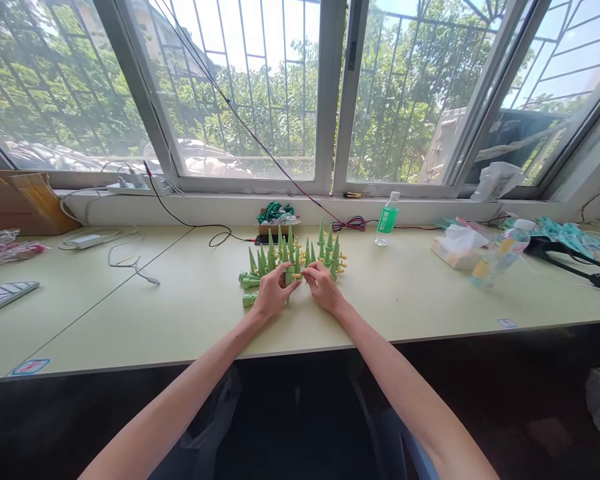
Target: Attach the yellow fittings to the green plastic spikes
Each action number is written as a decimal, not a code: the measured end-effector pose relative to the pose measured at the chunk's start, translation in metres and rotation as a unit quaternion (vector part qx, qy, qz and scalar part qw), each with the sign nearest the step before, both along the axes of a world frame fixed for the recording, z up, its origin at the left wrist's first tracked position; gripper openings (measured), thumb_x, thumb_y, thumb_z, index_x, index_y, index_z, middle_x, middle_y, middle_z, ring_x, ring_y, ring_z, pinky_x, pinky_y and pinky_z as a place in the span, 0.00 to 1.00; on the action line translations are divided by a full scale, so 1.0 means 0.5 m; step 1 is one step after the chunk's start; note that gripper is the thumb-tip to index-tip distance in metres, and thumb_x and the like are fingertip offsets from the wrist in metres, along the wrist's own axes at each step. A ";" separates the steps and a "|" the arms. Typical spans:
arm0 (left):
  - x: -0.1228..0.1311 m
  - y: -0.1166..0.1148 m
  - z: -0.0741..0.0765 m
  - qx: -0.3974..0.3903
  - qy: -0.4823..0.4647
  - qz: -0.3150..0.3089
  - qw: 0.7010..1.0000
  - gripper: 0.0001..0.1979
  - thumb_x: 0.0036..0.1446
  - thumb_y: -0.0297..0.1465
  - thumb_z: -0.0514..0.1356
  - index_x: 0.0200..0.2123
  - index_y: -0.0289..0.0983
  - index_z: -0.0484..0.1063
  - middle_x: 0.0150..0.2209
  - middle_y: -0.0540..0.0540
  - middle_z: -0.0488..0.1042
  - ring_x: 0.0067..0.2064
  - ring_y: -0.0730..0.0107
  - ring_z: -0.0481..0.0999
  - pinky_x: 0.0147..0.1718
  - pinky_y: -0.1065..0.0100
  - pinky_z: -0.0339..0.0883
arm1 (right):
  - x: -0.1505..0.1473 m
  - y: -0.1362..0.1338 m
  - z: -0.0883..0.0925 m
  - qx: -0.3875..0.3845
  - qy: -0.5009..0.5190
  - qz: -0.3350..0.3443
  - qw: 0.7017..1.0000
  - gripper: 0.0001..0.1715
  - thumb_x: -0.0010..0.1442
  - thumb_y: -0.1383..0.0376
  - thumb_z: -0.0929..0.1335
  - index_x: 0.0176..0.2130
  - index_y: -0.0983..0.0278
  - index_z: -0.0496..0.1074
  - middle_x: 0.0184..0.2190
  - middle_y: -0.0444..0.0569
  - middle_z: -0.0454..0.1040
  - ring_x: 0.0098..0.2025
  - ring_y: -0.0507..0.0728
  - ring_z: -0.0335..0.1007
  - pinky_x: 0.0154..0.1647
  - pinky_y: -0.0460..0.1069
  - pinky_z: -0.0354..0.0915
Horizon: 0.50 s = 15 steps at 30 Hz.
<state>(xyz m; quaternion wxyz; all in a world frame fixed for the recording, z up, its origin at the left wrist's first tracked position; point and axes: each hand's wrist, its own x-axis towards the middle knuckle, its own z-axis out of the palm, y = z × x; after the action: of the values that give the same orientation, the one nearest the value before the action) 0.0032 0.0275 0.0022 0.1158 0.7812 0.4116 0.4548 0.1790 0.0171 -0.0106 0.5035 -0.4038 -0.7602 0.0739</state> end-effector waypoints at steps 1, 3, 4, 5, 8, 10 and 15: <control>-0.001 -0.001 0.000 -0.003 -0.002 0.002 1.000 0.21 0.54 0.35 0.64 0.51 0.37 0.69 0.23 0.54 0.64 0.25 0.73 0.64 0.27 0.72 0.59 | -0.001 -0.001 0.002 -0.004 0.007 0.001 1.000 0.13 0.67 0.64 0.61 0.40 0.63 0.73 0.39 0.52 0.69 0.35 0.55 0.68 0.39 0.52 0.68; -0.002 -0.003 0.001 -0.013 -0.006 0.002 1.000 0.21 0.54 0.34 0.63 0.51 0.37 0.69 0.22 0.55 0.64 0.24 0.74 0.64 0.27 0.72 0.58 | -0.002 -0.003 0.004 -0.011 0.022 0.000 1.000 0.12 0.67 0.63 0.61 0.40 0.63 0.72 0.39 0.52 0.70 0.32 0.53 0.67 0.37 0.51 0.68; -0.003 -0.004 0.002 -0.018 -0.006 0.000 1.000 0.21 0.54 0.34 0.63 0.51 0.37 0.69 0.21 0.56 0.63 0.24 0.74 0.64 0.26 0.73 0.58 | -0.002 -0.004 0.005 -0.012 0.028 -0.001 1.000 0.11 0.67 0.63 0.61 0.39 0.63 0.71 0.39 0.52 0.70 0.32 0.53 0.67 0.37 0.51 0.68; -0.003 -0.006 0.003 -0.022 -0.005 -0.002 1.000 0.21 0.54 0.34 0.63 0.51 0.37 0.69 0.21 0.56 0.64 0.23 0.74 0.64 0.26 0.73 0.58 | -0.003 -0.005 0.006 -0.012 0.034 -0.002 0.999 0.11 0.67 0.62 0.61 0.39 0.63 0.70 0.38 0.51 0.71 0.31 0.53 0.67 0.36 0.50 0.67; -0.005 -0.009 0.005 -0.030 0.002 -0.008 0.999 0.21 0.53 0.33 0.63 0.50 0.37 0.69 0.20 0.56 0.64 0.22 0.74 0.64 0.25 0.73 0.58 | -0.004 -0.007 0.007 -0.014 0.047 -0.006 0.999 0.10 0.67 0.61 0.61 0.38 0.63 0.68 0.34 0.49 0.71 0.30 0.53 0.67 0.36 0.50 0.66; -0.005 -0.010 0.006 -0.034 0.010 -0.008 0.999 0.21 0.53 0.33 0.63 0.51 0.36 0.69 0.20 0.57 0.64 0.22 0.74 0.65 0.25 0.73 0.58 | -0.004 -0.008 0.008 -0.014 0.053 -0.014 0.998 0.10 0.67 0.61 0.62 0.37 0.63 0.67 0.32 0.48 0.70 0.30 0.53 0.67 0.35 0.49 0.66; -0.006 -0.008 0.004 -0.041 0.024 -0.005 0.999 0.21 0.53 0.34 0.62 0.51 0.37 0.69 0.19 0.57 0.64 0.22 0.73 0.66 0.26 0.72 0.60 | -0.005 -0.010 0.010 -0.012 0.051 -0.038 0.998 0.12 0.67 0.58 0.62 0.35 0.62 0.65 0.31 0.47 0.69 0.29 0.53 0.65 0.34 0.49 0.65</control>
<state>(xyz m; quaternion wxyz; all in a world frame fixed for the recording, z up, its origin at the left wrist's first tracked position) 0.0003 0.0236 0.0039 0.1403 0.7885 0.4285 0.4183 0.1764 0.0122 -0.0056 0.5394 -0.4341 -0.7165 0.0843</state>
